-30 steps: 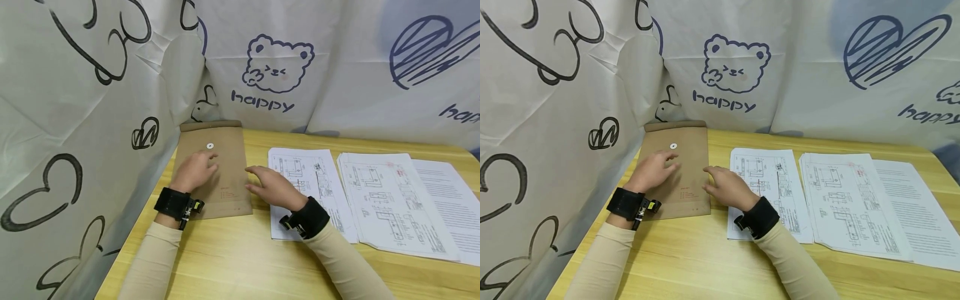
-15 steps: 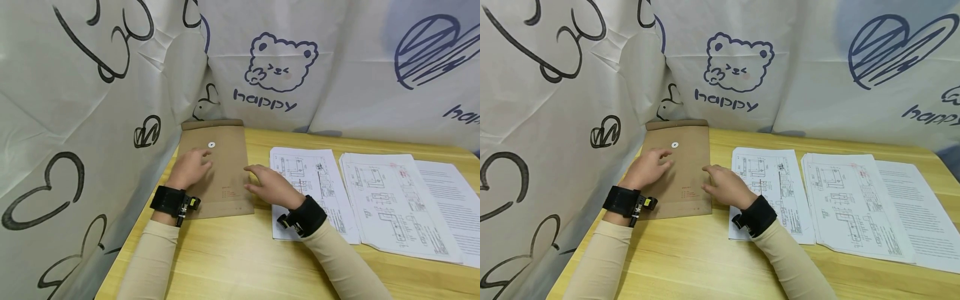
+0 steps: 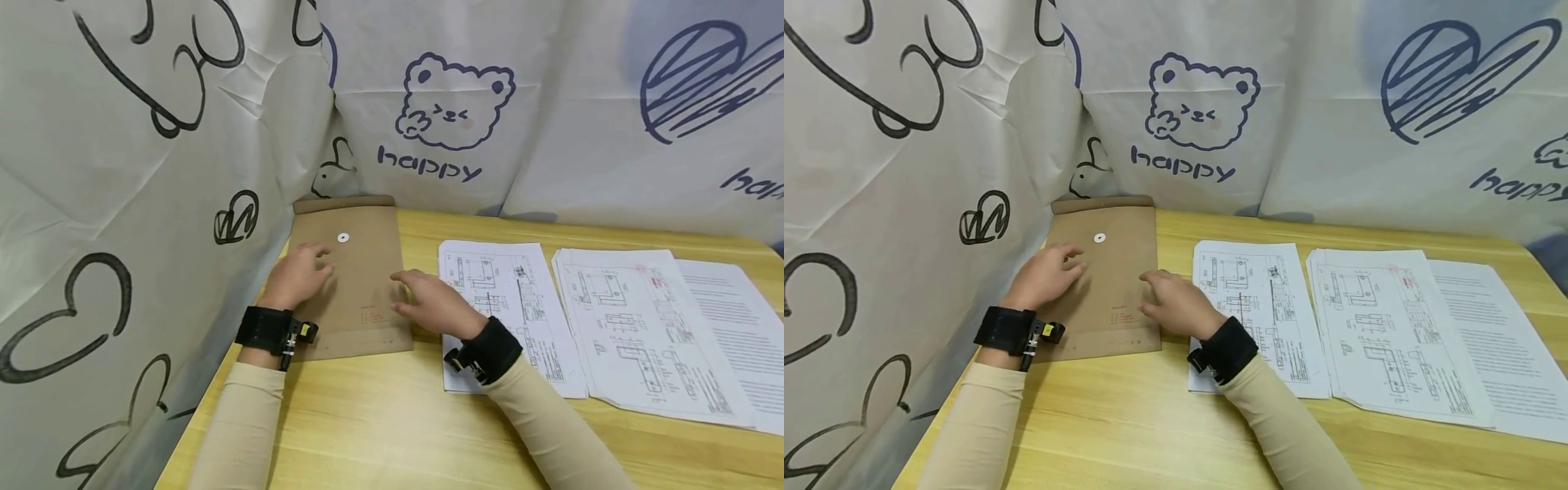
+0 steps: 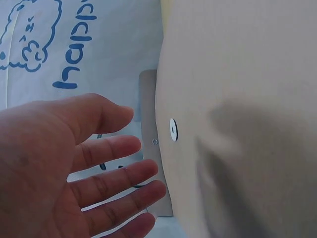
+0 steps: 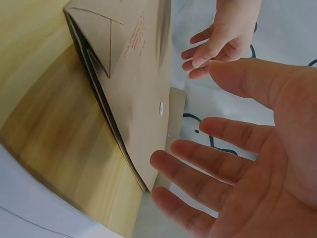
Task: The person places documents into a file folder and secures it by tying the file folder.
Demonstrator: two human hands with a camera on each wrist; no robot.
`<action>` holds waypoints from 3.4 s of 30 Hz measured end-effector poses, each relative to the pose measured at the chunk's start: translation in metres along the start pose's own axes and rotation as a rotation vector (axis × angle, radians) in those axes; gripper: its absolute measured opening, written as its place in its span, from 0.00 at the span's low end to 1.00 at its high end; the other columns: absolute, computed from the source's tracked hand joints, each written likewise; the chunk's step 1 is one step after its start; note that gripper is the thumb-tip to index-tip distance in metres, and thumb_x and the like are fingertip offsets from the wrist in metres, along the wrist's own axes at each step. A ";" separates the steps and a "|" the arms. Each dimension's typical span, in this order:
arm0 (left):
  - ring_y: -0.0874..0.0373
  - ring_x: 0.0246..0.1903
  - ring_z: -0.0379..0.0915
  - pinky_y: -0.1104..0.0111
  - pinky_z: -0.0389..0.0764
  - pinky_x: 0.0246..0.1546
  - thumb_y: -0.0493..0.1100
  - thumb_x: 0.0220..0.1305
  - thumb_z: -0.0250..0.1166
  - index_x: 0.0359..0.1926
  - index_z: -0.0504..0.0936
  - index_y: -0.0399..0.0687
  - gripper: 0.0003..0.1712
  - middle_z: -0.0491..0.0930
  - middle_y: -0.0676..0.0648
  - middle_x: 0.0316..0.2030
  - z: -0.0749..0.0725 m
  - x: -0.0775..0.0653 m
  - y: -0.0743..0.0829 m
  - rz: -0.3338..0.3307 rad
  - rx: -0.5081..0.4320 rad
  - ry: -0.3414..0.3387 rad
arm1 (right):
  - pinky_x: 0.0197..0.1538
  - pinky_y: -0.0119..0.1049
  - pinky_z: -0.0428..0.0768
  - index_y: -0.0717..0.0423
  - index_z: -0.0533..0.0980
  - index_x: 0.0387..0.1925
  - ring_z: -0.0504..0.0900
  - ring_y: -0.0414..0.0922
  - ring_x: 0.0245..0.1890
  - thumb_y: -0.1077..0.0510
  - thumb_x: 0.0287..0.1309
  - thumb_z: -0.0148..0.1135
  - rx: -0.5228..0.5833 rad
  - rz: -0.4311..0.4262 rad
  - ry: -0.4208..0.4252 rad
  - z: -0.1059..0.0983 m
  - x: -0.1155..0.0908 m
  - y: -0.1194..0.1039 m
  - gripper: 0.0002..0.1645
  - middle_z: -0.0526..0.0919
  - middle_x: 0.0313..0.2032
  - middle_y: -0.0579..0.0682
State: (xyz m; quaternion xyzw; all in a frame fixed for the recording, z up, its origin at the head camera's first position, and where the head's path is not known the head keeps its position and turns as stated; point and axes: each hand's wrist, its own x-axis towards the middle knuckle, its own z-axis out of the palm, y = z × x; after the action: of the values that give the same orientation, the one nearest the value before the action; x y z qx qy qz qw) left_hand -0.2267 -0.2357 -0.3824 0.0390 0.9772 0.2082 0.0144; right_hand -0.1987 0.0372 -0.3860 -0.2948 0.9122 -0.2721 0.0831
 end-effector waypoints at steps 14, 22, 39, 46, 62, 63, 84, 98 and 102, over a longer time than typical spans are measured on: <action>0.40 0.61 0.74 0.46 0.75 0.57 0.48 0.72 0.60 0.65 0.76 0.44 0.25 0.75 0.38 0.66 -0.001 0.000 -0.013 -0.032 0.008 0.027 | 0.69 0.48 0.73 0.60 0.69 0.69 0.74 0.53 0.68 0.52 0.67 0.65 0.002 0.035 -0.013 0.006 0.005 0.001 0.33 0.76 0.66 0.58; 0.39 0.58 0.75 0.46 0.75 0.55 0.47 0.69 0.60 0.65 0.76 0.41 0.27 0.77 0.36 0.63 -0.003 -0.001 -0.021 -0.063 -0.006 0.050 | 0.70 0.48 0.71 0.61 0.70 0.68 0.73 0.53 0.69 0.51 0.67 0.65 0.015 0.041 -0.011 0.009 0.007 0.003 0.33 0.76 0.67 0.58; 0.39 0.47 0.75 0.49 0.76 0.45 0.48 0.65 0.62 0.62 0.76 0.36 0.29 0.78 0.31 0.57 0.000 -0.005 -0.024 -0.214 -0.018 0.051 | 0.69 0.48 0.72 0.60 0.70 0.68 0.74 0.53 0.68 0.52 0.67 0.65 0.044 0.060 -0.049 0.012 0.007 0.005 0.33 0.76 0.66 0.59; 0.38 0.45 0.75 0.48 0.76 0.45 0.48 0.64 0.62 0.61 0.77 0.35 0.29 0.78 0.30 0.53 0.001 -0.004 -0.025 -0.232 -0.005 0.075 | 0.69 0.48 0.72 0.61 0.70 0.68 0.75 0.52 0.66 0.53 0.66 0.66 0.071 0.052 -0.061 0.013 0.008 0.006 0.33 0.77 0.65 0.59; 0.40 0.44 0.75 0.51 0.77 0.43 0.46 0.64 0.59 0.62 0.75 0.33 0.29 0.79 0.30 0.55 0.006 -0.002 -0.029 -0.300 -0.077 0.097 | 0.67 0.48 0.74 0.61 0.71 0.66 0.77 0.51 0.63 0.53 0.66 0.66 0.087 0.042 -0.076 0.015 0.008 0.006 0.32 0.79 0.62 0.58; 0.40 0.43 0.75 0.52 0.77 0.41 0.47 0.65 0.59 0.62 0.75 0.33 0.29 0.79 0.30 0.55 0.006 -0.002 -0.028 -0.306 -0.081 0.099 | 0.67 0.48 0.74 0.61 0.71 0.66 0.77 0.51 0.63 0.53 0.66 0.66 0.087 0.042 -0.075 0.015 0.008 0.007 0.32 0.79 0.63 0.58; 0.29 0.55 0.74 0.43 0.77 0.52 0.50 0.72 0.54 0.72 0.61 0.31 0.36 0.73 0.23 0.60 0.003 -0.002 -0.031 -0.380 -0.064 0.128 | 0.54 0.45 0.80 0.63 0.73 0.64 0.81 0.49 0.49 0.55 0.67 0.64 0.149 0.007 -0.062 0.012 0.009 0.005 0.28 0.82 0.55 0.58; 0.30 0.47 0.78 0.45 0.78 0.39 0.52 0.70 0.53 0.62 0.70 0.29 0.32 0.79 0.24 0.49 0.000 -0.002 -0.033 -0.400 0.038 0.170 | 0.45 0.37 0.82 0.58 0.77 0.61 0.86 0.48 0.47 0.54 0.65 0.66 0.374 0.121 -0.013 0.007 0.008 0.006 0.26 0.80 0.61 0.54; 0.29 0.50 0.76 0.43 0.78 0.44 0.52 0.71 0.53 0.66 0.68 0.29 0.34 0.77 0.24 0.53 0.000 -0.001 -0.033 -0.405 0.007 0.159 | 0.41 0.34 0.80 0.58 0.76 0.61 0.86 0.45 0.43 0.54 0.65 0.66 0.389 0.127 -0.013 0.006 0.008 0.006 0.26 0.81 0.61 0.55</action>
State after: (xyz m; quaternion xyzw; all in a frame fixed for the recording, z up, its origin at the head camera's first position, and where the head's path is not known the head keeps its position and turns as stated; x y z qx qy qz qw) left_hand -0.2284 -0.2664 -0.3956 -0.1749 0.9638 0.2000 -0.0211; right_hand -0.2059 0.0341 -0.3943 -0.2166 0.8586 -0.4356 0.1615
